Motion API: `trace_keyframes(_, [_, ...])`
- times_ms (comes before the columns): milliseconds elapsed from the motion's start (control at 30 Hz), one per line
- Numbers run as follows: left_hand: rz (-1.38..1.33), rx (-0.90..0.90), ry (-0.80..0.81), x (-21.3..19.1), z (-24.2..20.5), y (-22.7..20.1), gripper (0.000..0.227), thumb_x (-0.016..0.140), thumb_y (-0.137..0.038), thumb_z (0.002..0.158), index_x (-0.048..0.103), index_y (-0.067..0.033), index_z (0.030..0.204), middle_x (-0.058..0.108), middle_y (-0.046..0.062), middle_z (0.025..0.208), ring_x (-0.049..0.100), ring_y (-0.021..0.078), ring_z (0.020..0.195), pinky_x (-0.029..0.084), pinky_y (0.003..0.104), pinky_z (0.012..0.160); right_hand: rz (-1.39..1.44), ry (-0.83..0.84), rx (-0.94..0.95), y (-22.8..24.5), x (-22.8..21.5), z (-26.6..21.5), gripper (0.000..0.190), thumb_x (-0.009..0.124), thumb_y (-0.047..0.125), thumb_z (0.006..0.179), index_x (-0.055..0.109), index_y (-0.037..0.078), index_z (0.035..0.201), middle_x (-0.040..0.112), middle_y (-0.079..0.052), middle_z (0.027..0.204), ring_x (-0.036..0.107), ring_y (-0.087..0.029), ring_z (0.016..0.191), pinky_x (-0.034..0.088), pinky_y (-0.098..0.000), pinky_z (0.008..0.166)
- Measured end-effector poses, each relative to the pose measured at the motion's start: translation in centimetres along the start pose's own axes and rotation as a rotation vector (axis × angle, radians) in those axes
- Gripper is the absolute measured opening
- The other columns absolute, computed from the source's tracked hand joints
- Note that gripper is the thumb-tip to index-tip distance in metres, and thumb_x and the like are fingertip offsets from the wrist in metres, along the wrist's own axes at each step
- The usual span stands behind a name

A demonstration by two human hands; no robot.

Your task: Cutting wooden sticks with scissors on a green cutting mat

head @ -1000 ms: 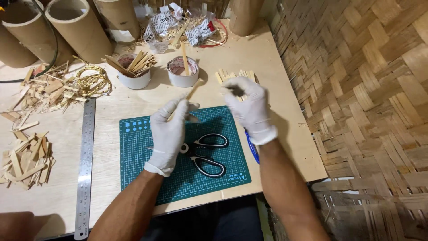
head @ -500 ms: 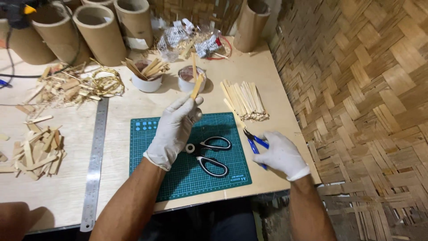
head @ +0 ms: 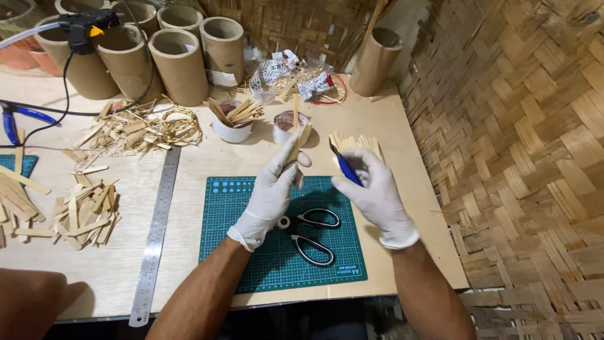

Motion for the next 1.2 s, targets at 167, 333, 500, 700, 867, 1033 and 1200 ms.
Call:
trace_keyframes(167, [0.018,0.053,0.000,0.5,-0.2,-2.4,0.056,0.040,0.005,0.104,0.040,-0.0081,0.158,0.057,0.005,0.099,0.047,0.0050,0.061,0.044,0.018,0.057,-0.422,-0.302,-0.416,3.7,1.6,0.4,0.052,0.092,0.028,0.074,0.070,0.015,0.120,0.065,-0.004,0.103,0.065,-0.020,0.086,0.054,-0.0309,0.074])
trace_keyframes(333, [0.058,0.031,0.006,0.1,0.0,-0.4,0.051,0.045,0.000,0.105,0.045,-0.0092,0.155,0.062,0.009,0.099,0.048,0.0078,0.060,0.044,0.021,0.055,-0.389,-0.388,-0.539,3.3,1.7,0.1,0.056,0.092,0.013,0.072,0.070,0.011,0.124,0.064,-0.008,0.109,0.069,-0.025,0.095,0.058,-0.0333,0.083])
trace_keyframes(500, [0.136,0.063,0.039,0.6,-0.1,-0.4,0.053,0.046,0.003,0.103,0.048,-0.0097,0.154,0.064,0.008,0.100,0.048,0.0063,0.062,0.044,0.019,0.057,-0.435,-0.444,-0.583,3.2,0.8,-0.1,0.058,0.093,0.012,0.071,0.071,0.010,0.125,0.062,-0.009,0.109,0.067,-0.025,0.097,0.058,-0.0335,0.085])
trace_keyframes(700, [0.119,0.043,0.053,1.5,-0.4,-1.3,0.053,0.045,0.003,0.103,0.046,-0.0081,0.155,0.062,0.007,0.097,0.045,0.0040,0.062,0.042,0.018,0.057,-0.484,-0.451,-0.600,3.5,1.0,-0.3,0.056,0.093,0.017,0.071,0.071,0.011,0.122,0.063,-0.010,0.106,0.066,-0.029,0.090,0.056,-0.0418,0.082])
trace_keyframes(867, [0.092,0.024,0.053,1.3,-0.5,-0.3,0.052,0.046,0.002,0.104,0.045,-0.0077,0.155,0.063,0.007,0.098,0.046,0.0044,0.061,0.042,0.019,0.056,-0.494,-0.470,-0.599,3.3,0.9,-0.2,0.056,0.094,0.018,0.069,0.072,0.012,0.121,0.063,-0.009,0.106,0.066,-0.028,0.089,0.056,-0.0419,0.083])
trace_keyframes(1033, [0.078,0.009,0.058,1.4,-0.6,0.1,0.053,0.044,0.003,0.104,0.043,-0.0079,0.156,0.062,0.007,0.097,0.046,0.0049,0.059,0.042,0.019,0.054,-0.491,-0.488,-0.634,3.2,0.7,-0.3,0.054,0.094,0.017,0.070,0.072,0.011,0.119,0.064,-0.009,0.104,0.066,-0.030,0.090,0.055,-0.0431,0.084])
trace_keyframes(1200, [0.054,-0.018,0.060,1.2,-0.6,0.7,0.054,0.044,0.004,0.103,0.043,-0.0071,0.156,0.062,0.008,0.096,0.046,0.0057,0.057,0.043,0.020,0.053,-0.496,-0.497,-0.655,3.2,0.7,-0.3,0.053,0.094,0.016,0.070,0.073,0.012,0.119,0.064,-0.009,0.103,0.068,-0.032,0.091,0.055,-0.0451,0.084])
Point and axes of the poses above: each hand's wrist, its own z-axis towards the middle knuckle, its own x-axis out of the palm, y = z × x, the point moved 9 cm from there along z, towards the middle knuckle
